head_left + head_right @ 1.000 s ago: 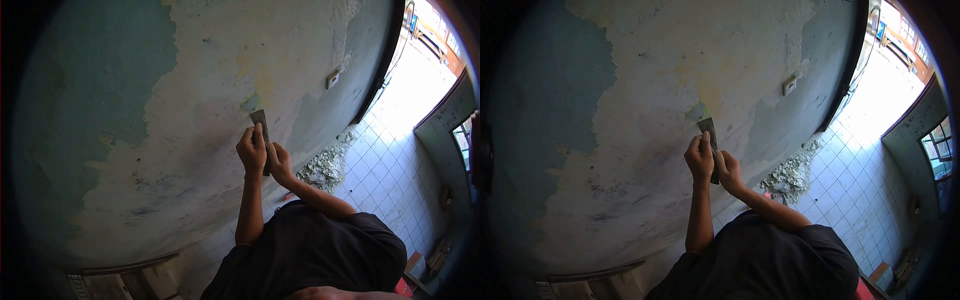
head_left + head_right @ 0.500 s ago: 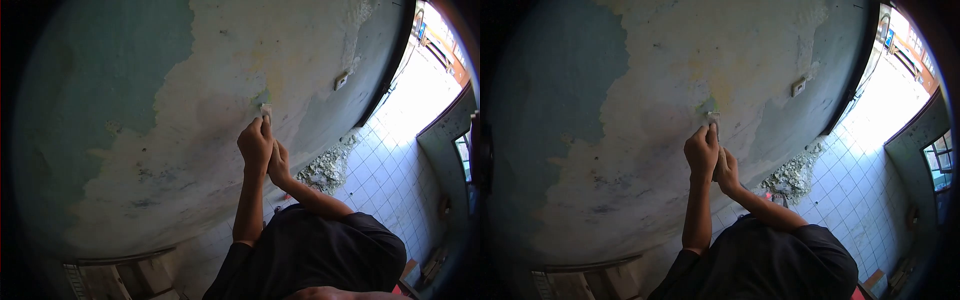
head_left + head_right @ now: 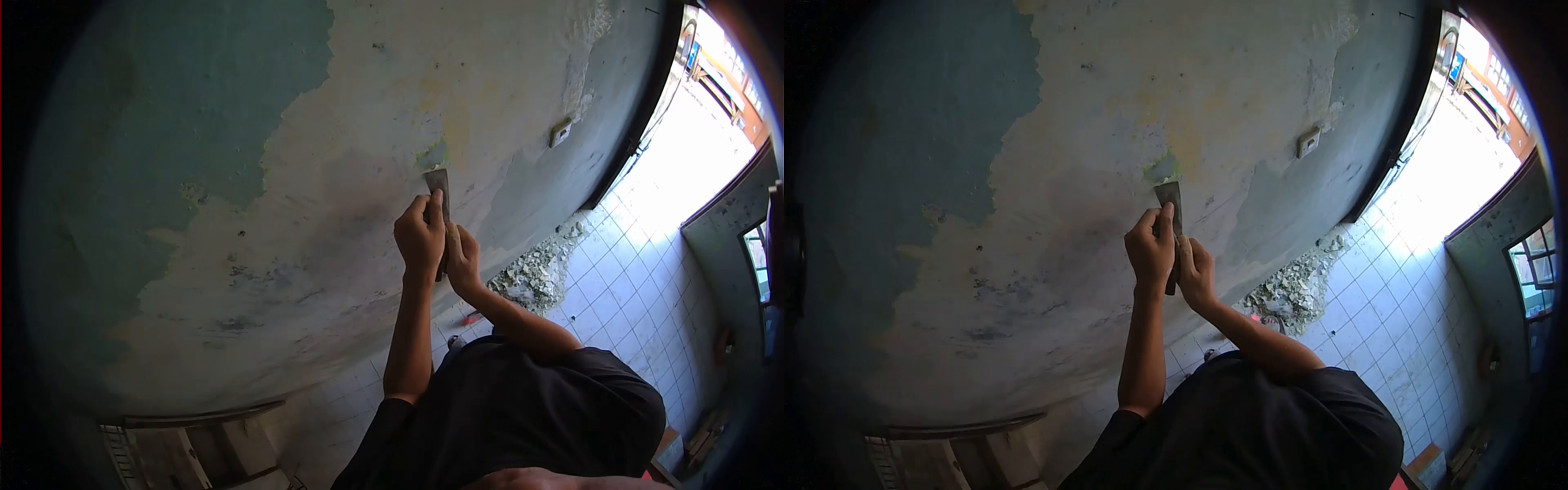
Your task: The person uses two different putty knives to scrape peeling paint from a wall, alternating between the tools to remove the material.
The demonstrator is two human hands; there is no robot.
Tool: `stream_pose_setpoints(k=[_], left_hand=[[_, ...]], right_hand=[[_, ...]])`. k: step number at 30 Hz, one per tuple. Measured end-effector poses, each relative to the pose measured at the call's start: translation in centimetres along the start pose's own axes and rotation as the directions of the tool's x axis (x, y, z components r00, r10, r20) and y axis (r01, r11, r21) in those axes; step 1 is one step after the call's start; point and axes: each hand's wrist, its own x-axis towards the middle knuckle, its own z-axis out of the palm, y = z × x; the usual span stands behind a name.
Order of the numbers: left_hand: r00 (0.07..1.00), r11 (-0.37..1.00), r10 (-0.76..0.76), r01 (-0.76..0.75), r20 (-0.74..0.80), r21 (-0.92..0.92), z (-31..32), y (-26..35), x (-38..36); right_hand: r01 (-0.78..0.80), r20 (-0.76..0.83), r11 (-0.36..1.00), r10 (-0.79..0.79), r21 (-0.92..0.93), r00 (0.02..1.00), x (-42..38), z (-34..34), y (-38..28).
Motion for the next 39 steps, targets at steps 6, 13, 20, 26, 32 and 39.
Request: stream_pose_setpoints(k=[6,13,20,26,32,39], left_hand=[[1.0,0.999,-0.014,0.013,0.022,0.044,0.1,0.5,0.9],[0.978,0.968,0.207,-0.203,-0.008,0.147,0.2,3.9,2.7],[0.993,0.995,0.094,-0.096,0.066,0.018,2.1,3.8,0.9],[0.999,0.984,0.019,-0.013,0.033,-0.176,2.3,1.3,0.1],[0.995,0.975,-0.07,0.082,0.066,-0.206,3.2,0.9,0.2],[0.993,0.97,-0.109,0.117,0.049,-0.214,4.1,0.4,-0.3]], right_hand=[[0.031,-0.004,0.999,-0.031,-0.039,0.999,1.0,0.7,0.1],[-0.076,0.021,0.9,0.074,0.429,0.997,1.2,2.2,-2.5],[0.154,-0.132,0.978,-0.135,0.144,0.982,1.5,-1.9,-1.5],[0.037,0.081,0.998,-0.033,-0.048,0.996,1.9,-4.3,-1.7],[0.066,0.036,0.989,-0.062,-0.136,0.997,2.3,-4.2,-1.1],[0.059,0.051,0.973,-0.049,-0.224,0.997,2.1,-4.6,-2.1]])
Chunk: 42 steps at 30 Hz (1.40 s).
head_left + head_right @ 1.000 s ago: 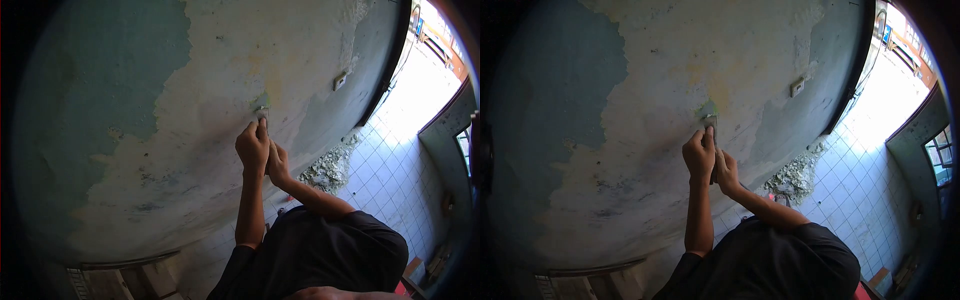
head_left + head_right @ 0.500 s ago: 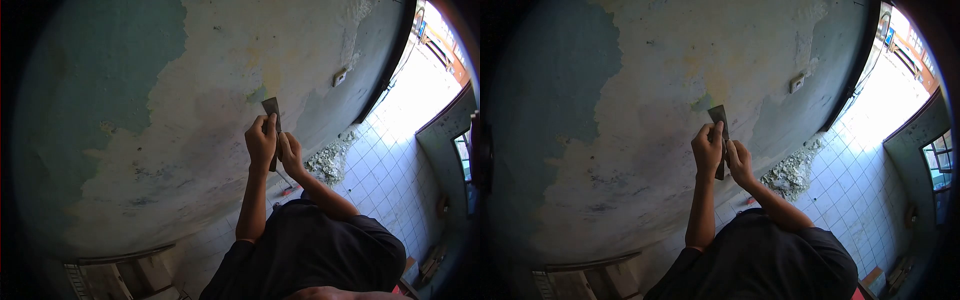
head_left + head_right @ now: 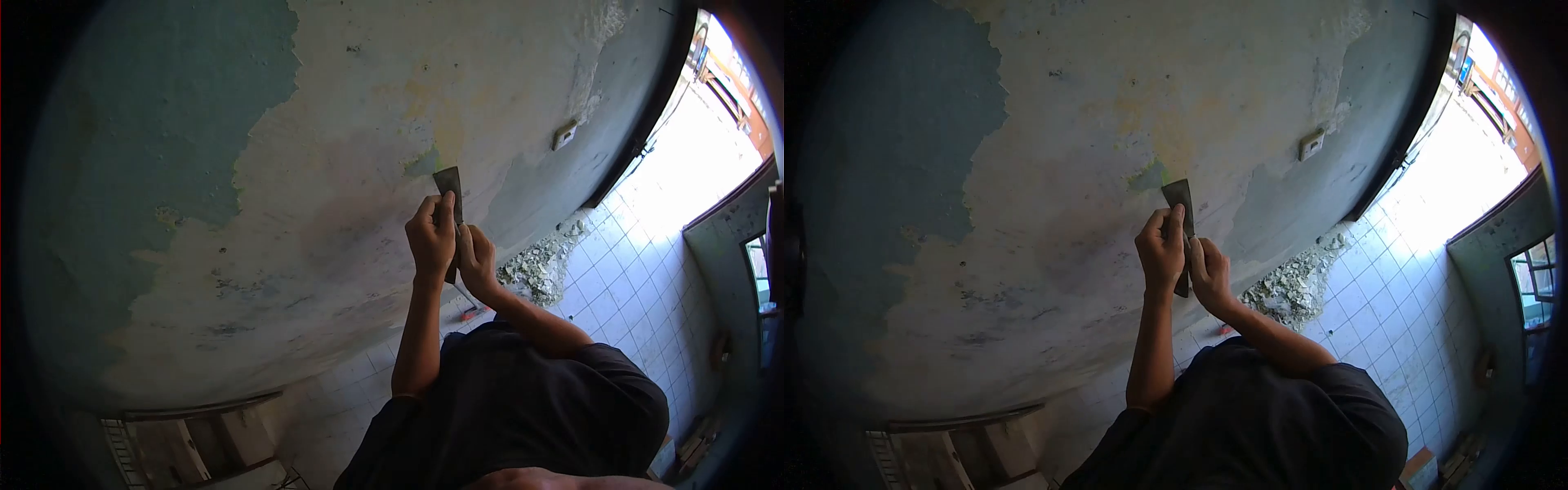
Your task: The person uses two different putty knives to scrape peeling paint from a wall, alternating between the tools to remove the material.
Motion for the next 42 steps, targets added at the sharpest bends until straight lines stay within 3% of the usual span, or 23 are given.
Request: stream_pose_setpoints(k=[5,11,12,13,14,16,18,22,26,39,42], left_hand=[[0.998,0.997,-0.041,0.039,-0.041,-0.059,0.7,-0.1,0.0],[0.998,0.999,-0.025,0.024,-0.056,-0.03,1.1,-0.4,0.4],[0.998,0.999,-0.027,0.026,-0.055,-0.029,0.7,1.0,1.6],[0.983,0.995,0.097,-0.099,-0.155,-0.005,0.3,3.5,3.7],[0.947,0.978,0.207,-0.206,-0.247,0.028,0.0,4.9,4.0],[0.955,0.972,0.23,-0.218,-0.186,0.082,-0.7,5.9,4.1],[0.951,0.957,0.278,-0.262,-0.134,0.125,-0.7,6.4,5.2],[0.992,0.993,0.112,-0.109,-0.062,0.051,0.8,1.4,1.4],[1.0,0.999,0.008,-0.008,0.004,0.035,0.5,1.4,1.3],[0.999,0.995,-0.035,0.033,-0.021,-0.092,1.6,1.3,0.9],[0.998,0.988,-0.06,0.064,0.03,-0.137,1.4,1.4,0.9]], right_hand=[[0.055,-0.001,0.995,-0.055,-0.079,0.998,0.5,-0.2,0.1],[0.019,0.057,1.0,-0.018,-0.012,0.998,2.2,-0.4,1.1],[0.082,0.065,0.997,-0.082,-0.001,0.994,2.9,-0.4,-0.8],[0.148,0.072,0.989,-0.148,0.011,0.986,3.9,-0.2,-2.5],[0.366,0.031,0.924,-0.365,-0.111,0.93,5.3,0.2,-3.6],[0.304,-0.013,0.951,-0.305,-0.051,0.952,5.8,0.4,-5.7],[0.147,0.051,0.987,-0.15,0.058,0.987,4.7,-0.2,-5.0],[0.091,0.007,0.995,-0.091,-0.034,0.996,1.9,-0.6,0.3],[-0.012,0.078,1.0,0.012,0.0,0.997,1.8,-1.2,-0.8],[-0.085,0.206,0.996,0.078,0.025,0.975,2.8,-3.4,-1.3],[-0.015,0.164,1.0,0.013,0.01,0.986,2.3,-3.0,-2.7]])
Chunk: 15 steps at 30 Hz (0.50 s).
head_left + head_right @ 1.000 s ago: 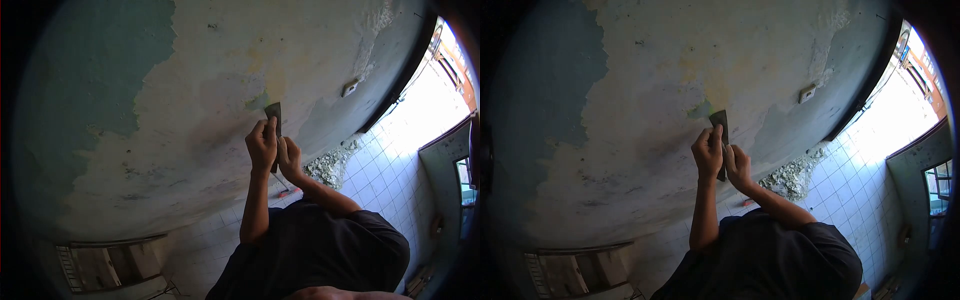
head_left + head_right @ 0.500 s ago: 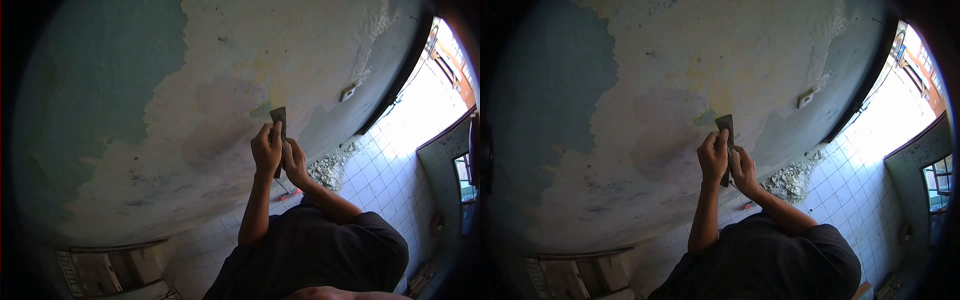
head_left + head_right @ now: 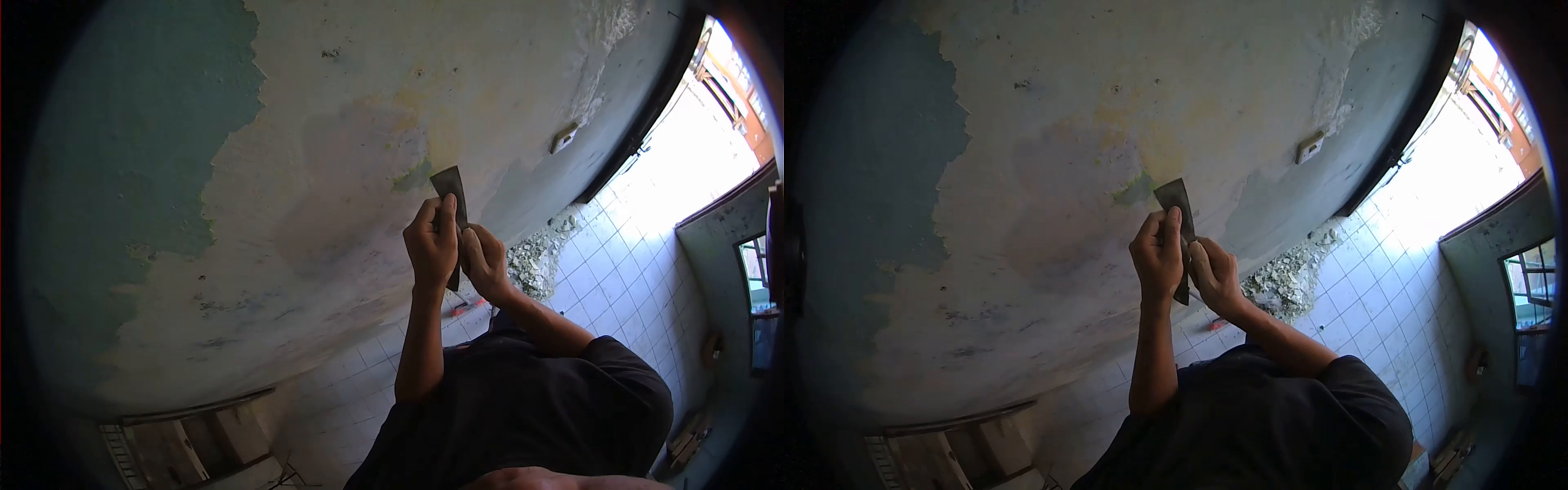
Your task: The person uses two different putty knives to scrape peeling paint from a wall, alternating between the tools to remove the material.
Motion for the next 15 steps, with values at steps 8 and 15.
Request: stream_pose_setpoints(k=[8,15], left_hand=[[0.994,0.996,0.074,-0.077,-0.084,-0.039,0.8,0.3,0.9],[0.993,0.995,0.014,-0.025,-0.114,-0.092,1.4,0.6,0.2]], right_hand=[[0.083,-0.096,0.997,-0.083,-0.007,0.992,0.8,0.5,-1.3],[0.071,-0.093,0.996,-0.076,-0.055,0.993,0.6,-0.3,-0.4]])
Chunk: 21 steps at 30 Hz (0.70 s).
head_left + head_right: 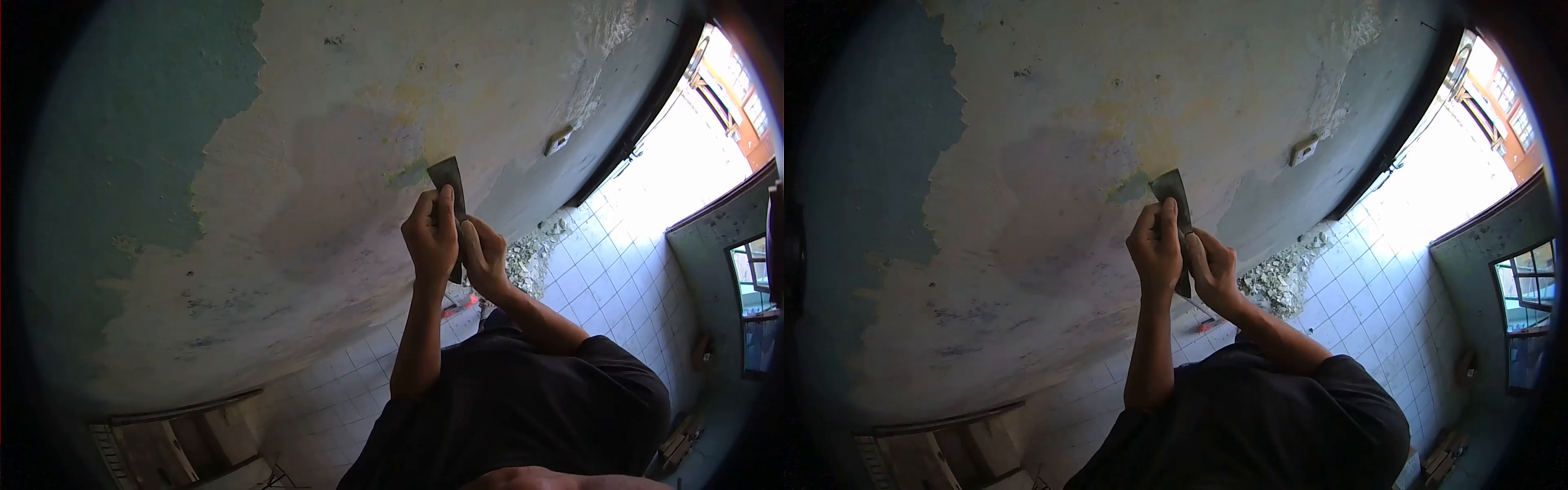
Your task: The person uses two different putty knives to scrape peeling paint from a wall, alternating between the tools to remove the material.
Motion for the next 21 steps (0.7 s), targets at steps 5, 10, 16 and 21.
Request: stream_pose_setpoints(k=[5,10,16,21], left_hand=[[0.999,0.999,0.041,-0.041,-0.013,0.025,0.5,0.0,0.8],[1.0,1.0,0.015,-0.015,-0.023,-0.001,0.7,-0.9,0.4],[0.995,0.995,0.068,-0.063,-0.069,0.072,0.7,1.2,1.7],[0.998,0.998,-0.01,0.014,-0.068,0.062,0.9,0.2,0.7]], right_hand=[[0.103,-0.041,0.994,-0.105,-0.044,0.994,1.0,0.1,0.1],[0.094,0.001,0.993,-0.094,-0.066,0.996,1.4,-0.7,1.6],[0.082,-0.003,0.995,-0.082,-0.062,0.997,2.3,-0.4,-0.4],[0.02,0.029,0.997,-0.018,-0.075,0.999,1.3,-0.9,0.1]])
